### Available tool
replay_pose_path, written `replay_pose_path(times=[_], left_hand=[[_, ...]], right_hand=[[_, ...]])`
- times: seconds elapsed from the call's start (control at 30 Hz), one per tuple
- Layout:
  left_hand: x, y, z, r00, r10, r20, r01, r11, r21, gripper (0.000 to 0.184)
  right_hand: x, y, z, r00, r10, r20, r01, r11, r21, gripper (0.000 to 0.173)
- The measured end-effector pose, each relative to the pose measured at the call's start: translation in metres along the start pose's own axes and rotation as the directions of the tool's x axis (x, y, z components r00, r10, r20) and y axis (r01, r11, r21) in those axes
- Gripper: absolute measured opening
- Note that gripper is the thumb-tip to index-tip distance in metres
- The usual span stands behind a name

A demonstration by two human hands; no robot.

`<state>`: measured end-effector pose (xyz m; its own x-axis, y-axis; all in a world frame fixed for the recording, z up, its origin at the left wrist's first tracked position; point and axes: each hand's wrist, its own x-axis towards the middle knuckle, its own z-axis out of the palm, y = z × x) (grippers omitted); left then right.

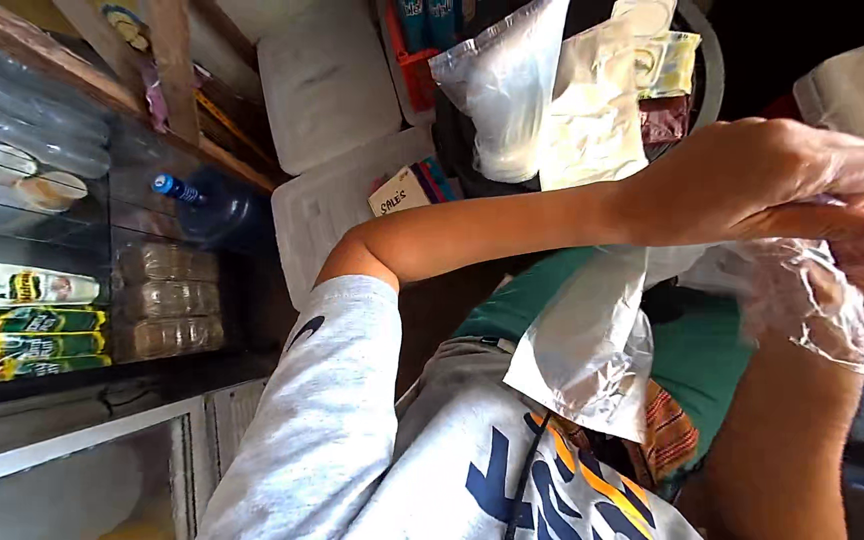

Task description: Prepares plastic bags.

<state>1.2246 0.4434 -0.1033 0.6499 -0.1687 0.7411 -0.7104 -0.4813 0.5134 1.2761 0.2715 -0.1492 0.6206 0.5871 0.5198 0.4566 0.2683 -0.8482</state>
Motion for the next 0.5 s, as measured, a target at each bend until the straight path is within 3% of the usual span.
replay_pose_path(times=[0.1, 0.27, 0.33, 0.4, 0.5], left_hand=[[-0.007, 0.001, 0.000, 1.000, -0.002, 0.018, 0.001, 0.998, 0.056, 0.030], [-0.005, 0.006, -0.003, 0.992, -0.059, 0.111, 0.056, 0.998, 0.033, 0.021], [-0.005, 0.009, -0.002, 0.994, 0.011, 0.109, -0.021, 0.996, 0.087, 0.017], [-0.008, 0.011, -0.001, 0.981, 0.131, 0.143, -0.164, 0.953, 0.256, 0.018], [-0.015, 0.000, 0.004, 0.923, 0.224, 0.313, -0.335, 0.868, 0.366, 0.020]], right_hand=[[0.001, 0.000, -0.002, 0.998, -0.061, 0.029, 0.063, 0.996, -0.061, 0.010], [-0.006, 0.005, -0.023, 0.995, -0.093, -0.029, 0.089, 0.988, -0.123, 0.021], [-0.007, 0.002, -0.028, 0.995, -0.087, -0.050, 0.081, 0.991, -0.107, 0.017], [-0.010, 0.001, -0.028, 0.996, -0.085, -0.041, 0.083, 0.995, -0.050, 0.014], [-0.013, 0.002, -0.019, 0.996, -0.081, 0.041, 0.079, 0.996, 0.033, 0.027]])
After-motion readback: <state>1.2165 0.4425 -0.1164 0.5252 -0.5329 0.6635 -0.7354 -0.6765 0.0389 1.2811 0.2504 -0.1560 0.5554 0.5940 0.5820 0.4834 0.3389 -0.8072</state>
